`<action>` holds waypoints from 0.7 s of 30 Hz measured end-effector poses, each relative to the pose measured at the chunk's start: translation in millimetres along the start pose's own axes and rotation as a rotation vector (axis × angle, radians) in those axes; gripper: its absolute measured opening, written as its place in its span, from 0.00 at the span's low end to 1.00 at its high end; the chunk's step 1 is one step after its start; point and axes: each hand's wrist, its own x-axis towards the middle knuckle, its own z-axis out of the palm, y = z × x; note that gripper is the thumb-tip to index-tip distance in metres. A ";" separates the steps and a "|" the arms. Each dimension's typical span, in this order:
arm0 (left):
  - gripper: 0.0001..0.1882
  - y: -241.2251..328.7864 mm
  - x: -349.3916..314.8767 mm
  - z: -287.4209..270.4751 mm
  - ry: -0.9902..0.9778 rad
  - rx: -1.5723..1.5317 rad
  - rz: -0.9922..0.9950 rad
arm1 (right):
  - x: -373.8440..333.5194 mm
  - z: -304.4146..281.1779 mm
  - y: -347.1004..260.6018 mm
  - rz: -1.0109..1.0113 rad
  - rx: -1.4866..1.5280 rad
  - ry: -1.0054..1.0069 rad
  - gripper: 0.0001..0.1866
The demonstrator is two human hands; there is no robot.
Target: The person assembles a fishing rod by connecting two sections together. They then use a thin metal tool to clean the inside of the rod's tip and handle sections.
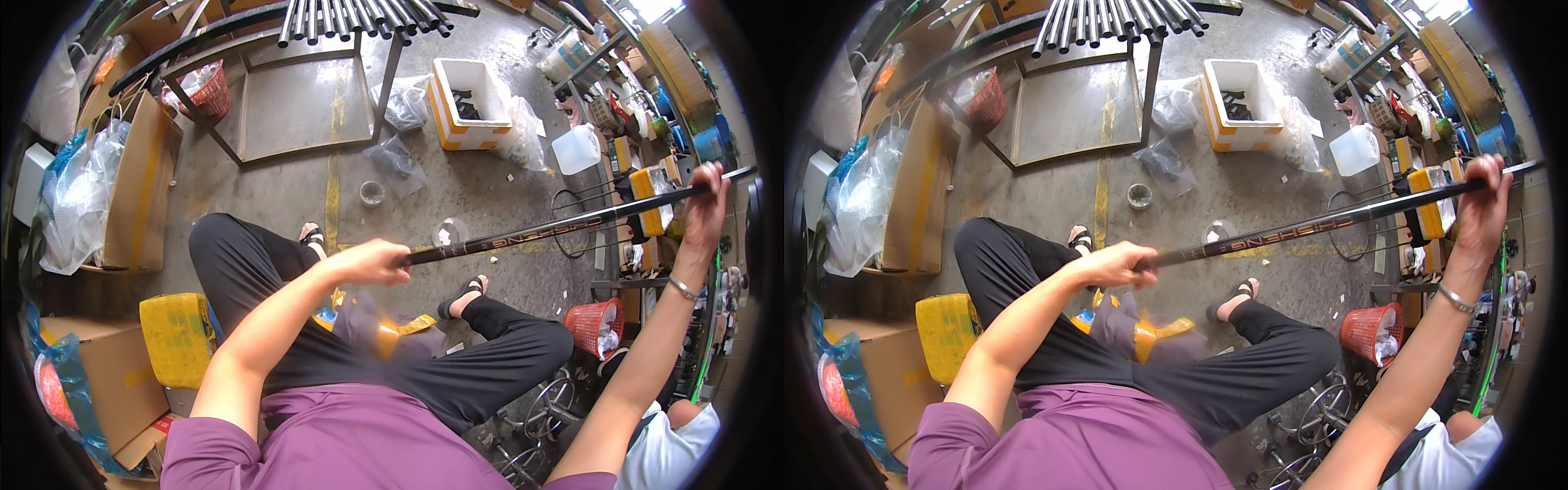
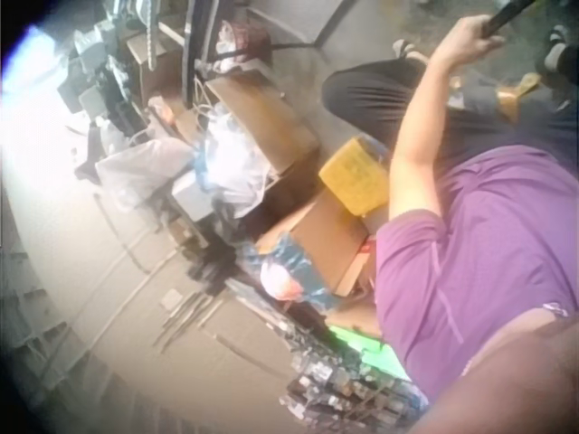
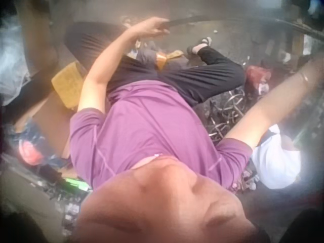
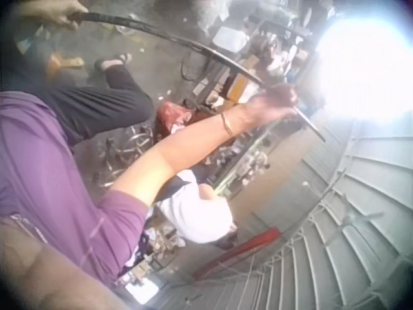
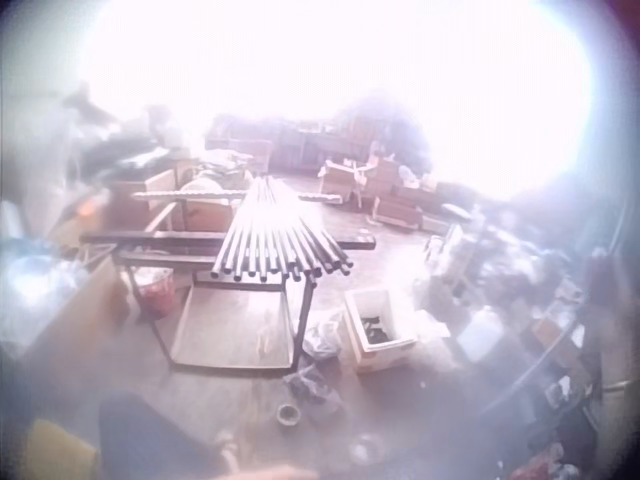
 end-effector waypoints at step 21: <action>0.11 104.1 71.8 73.6 0.666 -0.512 0.144 | -53.1 -19.0 265.1 0.387 -0.417 0.409 0.15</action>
